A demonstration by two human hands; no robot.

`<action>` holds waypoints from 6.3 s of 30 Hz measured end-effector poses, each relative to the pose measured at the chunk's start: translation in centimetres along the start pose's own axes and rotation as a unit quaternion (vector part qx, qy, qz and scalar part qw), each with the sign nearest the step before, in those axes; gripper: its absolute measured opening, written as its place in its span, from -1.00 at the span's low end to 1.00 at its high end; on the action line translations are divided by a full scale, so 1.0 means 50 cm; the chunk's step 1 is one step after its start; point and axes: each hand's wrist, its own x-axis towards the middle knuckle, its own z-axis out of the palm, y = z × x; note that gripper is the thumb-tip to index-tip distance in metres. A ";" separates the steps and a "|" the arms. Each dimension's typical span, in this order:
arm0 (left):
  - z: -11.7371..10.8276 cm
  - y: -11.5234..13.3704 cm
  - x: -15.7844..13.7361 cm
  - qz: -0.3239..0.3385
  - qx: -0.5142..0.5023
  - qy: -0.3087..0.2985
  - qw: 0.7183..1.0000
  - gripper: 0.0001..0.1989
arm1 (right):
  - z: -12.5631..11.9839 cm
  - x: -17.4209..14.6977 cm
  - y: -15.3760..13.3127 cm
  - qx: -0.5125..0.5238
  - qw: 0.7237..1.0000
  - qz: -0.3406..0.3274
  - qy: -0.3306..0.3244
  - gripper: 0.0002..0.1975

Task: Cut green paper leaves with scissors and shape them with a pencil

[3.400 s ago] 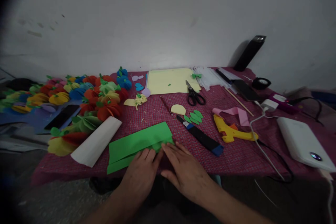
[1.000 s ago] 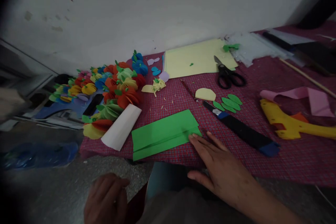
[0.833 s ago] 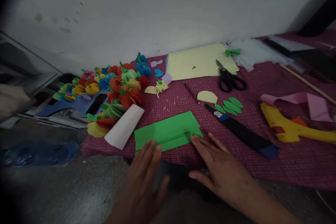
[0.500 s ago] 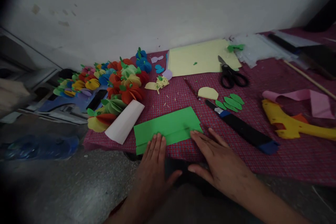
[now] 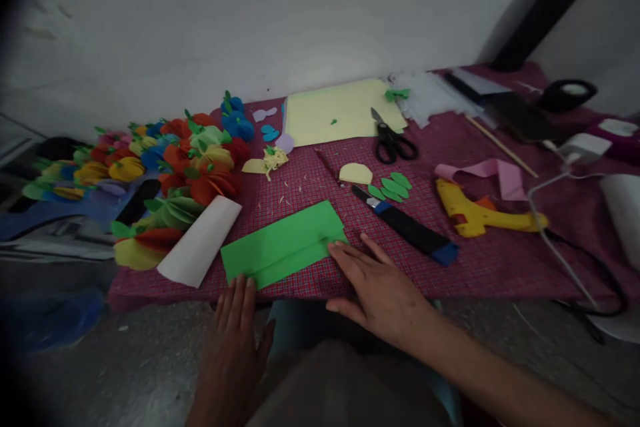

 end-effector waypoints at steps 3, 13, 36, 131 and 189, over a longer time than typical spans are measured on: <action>-0.003 -0.001 0.005 0.024 0.019 -0.002 1.000 -0.44 | -0.011 -0.013 0.013 -0.014 0.999 0.032 0.017 -0.31; -0.007 -0.002 0.006 0.056 0.045 0.000 0.997 -0.43 | -0.001 0.039 -0.148 0.059 0.997 -0.041 0.000 -0.23; 0.025 -0.046 -0.026 0.011 0.039 0.035 0.999 -0.30 | 0.007 -0.021 0.000 -0.030 0.998 0.050 -0.005 0.01; -0.013 0.091 0.331 0.351 -0.133 -0.068 0.924 -0.65 | -0.082 -0.013 0.138 -0.090 0.975 0.193 0.070 -0.66; -0.003 0.092 0.332 0.433 -0.211 -0.152 0.863 -0.56 | -0.101 -0.180 -0.034 0.019 0.985 0.170 0.012 -0.50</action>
